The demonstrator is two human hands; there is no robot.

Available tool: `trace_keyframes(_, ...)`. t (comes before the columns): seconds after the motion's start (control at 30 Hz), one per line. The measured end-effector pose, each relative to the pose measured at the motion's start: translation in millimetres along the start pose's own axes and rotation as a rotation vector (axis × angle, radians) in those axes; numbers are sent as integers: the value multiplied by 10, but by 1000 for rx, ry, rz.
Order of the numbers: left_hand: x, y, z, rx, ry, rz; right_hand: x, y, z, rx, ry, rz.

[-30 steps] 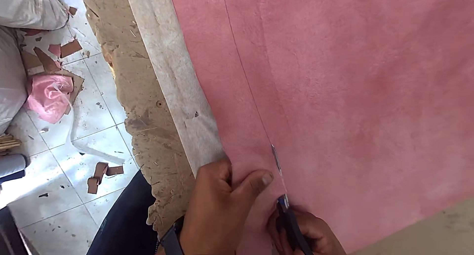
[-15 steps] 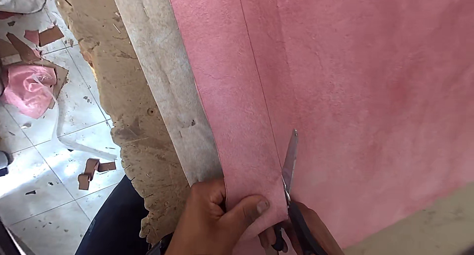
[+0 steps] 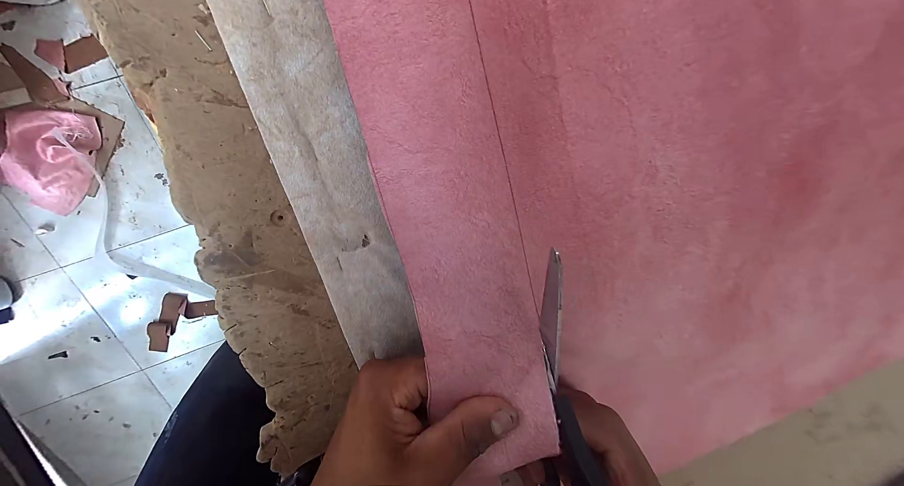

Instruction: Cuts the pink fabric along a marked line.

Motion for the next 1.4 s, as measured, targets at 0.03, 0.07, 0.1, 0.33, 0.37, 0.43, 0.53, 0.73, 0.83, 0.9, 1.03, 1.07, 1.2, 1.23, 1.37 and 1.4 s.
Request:
trace_keyframes(0.03,4,-3,2,4,-3,-2,-10,-4,7,-5,-6,-5)
trace_keyframes(0.07,6,-5,4,9,-6,-4,-23,-13,14,-5,-19,-11)
trace_keyframes(0.1,7,-7,6,12,-9,-6,-34,-19,23,-1,-29,-15)
trace_keyframes(0.33,13,-23,24,17,-43,-15,-83,-10,64,25,-55,21)
trace_keyframes(0.37,8,-33,30,24,-59,-24,-88,-12,77,32,-59,22)
trace_keyframes(0.43,-19,-79,68,44,-93,-42,-97,-11,105,8,-65,13)
trace_keyframes(0.53,-150,-205,221,103,-76,-17,-115,-15,104,-24,-76,-14)
trace_keyframes(0.73,-646,-197,393,214,-92,88,-131,-21,131,-69,-99,-55)
trace_keyframes(0.83,-656,-166,370,94,-94,121,-148,-33,133,-93,-105,-72)
trace_keyframes(0.9,-603,-181,350,59,-62,130,-185,-39,98,-112,-100,-91)
trace_keyframes(1.03,-557,-168,337,101,-41,134,-317,-78,-61,-112,-101,-113)
trace_keyframes(1.07,-556,-169,335,115,-36,126,-351,-92,-109,-108,-97,-119)
trace_keyframes(1.2,-568,-182,348,146,-42,95,-445,-104,-238,-80,-73,-132)
trace_keyframes(1.23,-572,-185,350,154,-40,85,-454,-101,-251,-68,-70,-128)
trace_keyframes(1.37,-573,-195,348,147,-35,71,-455,-104,-288,-41,-53,-99)
trace_keyframes(1.4,-576,-196,352,140,-38,73,-454,-103,-297,-35,-51,-87)
Point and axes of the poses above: each hand's wrist, its own x-axis away from the middle knuckle, its own y-axis out of the palm, z = x × y, the point moved 1 cm from there along -x, towards the middle knuckle, and after that the axes turned 11 degrees about y, right-handed, at the moved point
